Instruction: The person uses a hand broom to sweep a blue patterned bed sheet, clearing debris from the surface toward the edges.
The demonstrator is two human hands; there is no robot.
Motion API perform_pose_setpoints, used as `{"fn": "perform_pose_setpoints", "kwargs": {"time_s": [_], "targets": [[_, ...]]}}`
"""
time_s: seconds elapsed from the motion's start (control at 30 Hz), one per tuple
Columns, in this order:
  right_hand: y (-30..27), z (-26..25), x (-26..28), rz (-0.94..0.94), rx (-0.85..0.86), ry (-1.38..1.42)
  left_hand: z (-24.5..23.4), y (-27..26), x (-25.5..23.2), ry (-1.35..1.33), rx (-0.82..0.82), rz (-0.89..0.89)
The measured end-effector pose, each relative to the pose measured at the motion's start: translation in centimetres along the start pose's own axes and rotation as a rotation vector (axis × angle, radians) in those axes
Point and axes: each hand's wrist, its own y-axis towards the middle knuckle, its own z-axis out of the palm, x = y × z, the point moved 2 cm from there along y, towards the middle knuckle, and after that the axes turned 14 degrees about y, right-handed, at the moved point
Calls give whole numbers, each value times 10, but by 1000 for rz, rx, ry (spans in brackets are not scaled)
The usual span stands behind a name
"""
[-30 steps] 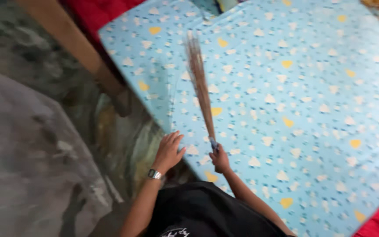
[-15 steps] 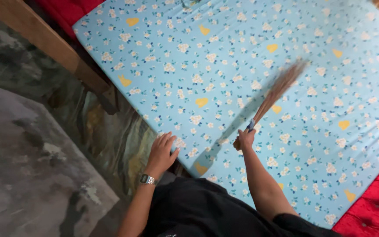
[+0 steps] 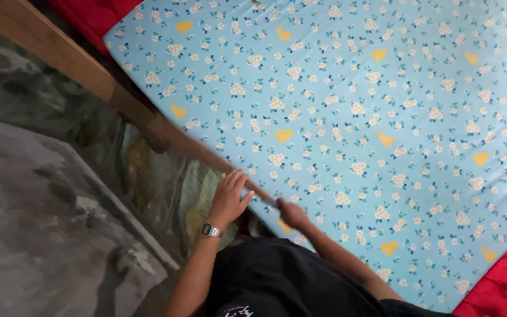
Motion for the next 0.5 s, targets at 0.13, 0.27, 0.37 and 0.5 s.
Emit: {"fn": "perform_pose_setpoints", "kwargs": {"time_s": [0.13, 0.27, 0.37, 0.5], "targets": [[31, -62, -20, 170, -278, 75, -5, 7, 6, -37, 10, 3], [49, -129, -41, 235, -764, 370, -16, 6, 11, -40, -40, 7], [69, -148, -49, 296, -908, 513, -24, 5, 17, -9, -50, 7], [78, -105, -41, 420, -860, 909, -33, 5, 22, -3, -60, -7]]}}
